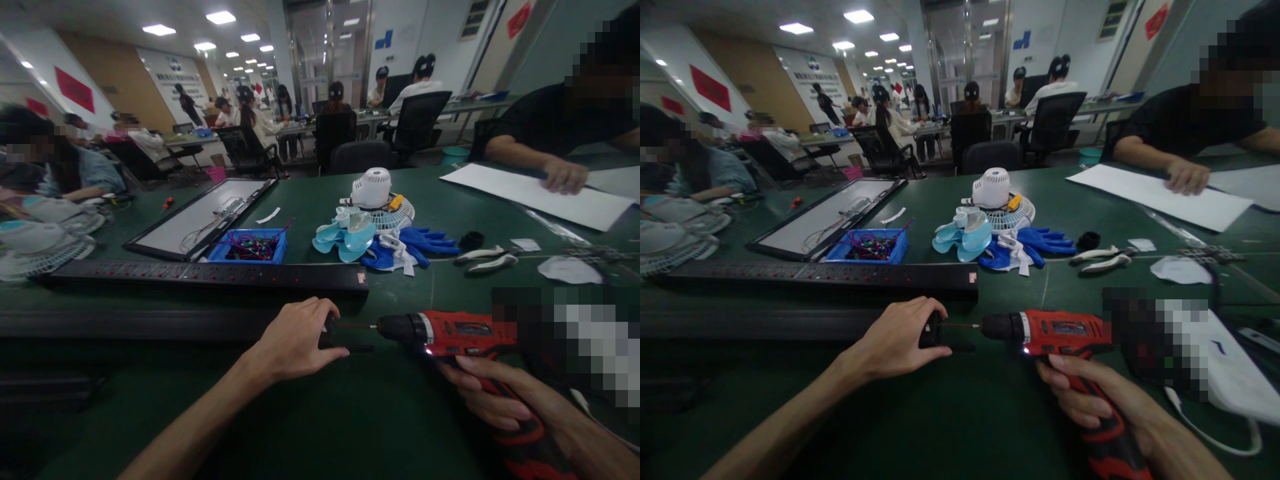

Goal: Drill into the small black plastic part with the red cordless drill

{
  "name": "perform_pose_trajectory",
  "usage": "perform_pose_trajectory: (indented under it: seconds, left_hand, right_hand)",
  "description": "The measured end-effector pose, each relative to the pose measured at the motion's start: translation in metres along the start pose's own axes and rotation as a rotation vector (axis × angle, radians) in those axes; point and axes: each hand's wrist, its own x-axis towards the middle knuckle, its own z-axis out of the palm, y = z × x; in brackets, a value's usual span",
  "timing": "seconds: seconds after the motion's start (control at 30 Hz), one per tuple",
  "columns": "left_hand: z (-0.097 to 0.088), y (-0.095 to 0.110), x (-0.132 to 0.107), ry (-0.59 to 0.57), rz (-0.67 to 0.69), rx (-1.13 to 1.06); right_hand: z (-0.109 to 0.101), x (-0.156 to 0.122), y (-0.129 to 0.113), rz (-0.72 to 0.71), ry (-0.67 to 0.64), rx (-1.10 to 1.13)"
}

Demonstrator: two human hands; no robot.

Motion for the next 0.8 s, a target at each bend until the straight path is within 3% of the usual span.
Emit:
perform_pose_trajectory:
  seconds: [0.8]
  left_hand:
    - [-0.0004,0.0006,-0.0002,-0.004,0.009,0.002]
  right_hand:
    - [-0.0040,-0.0026,0.0000,-0.015,-0.048,0.025]
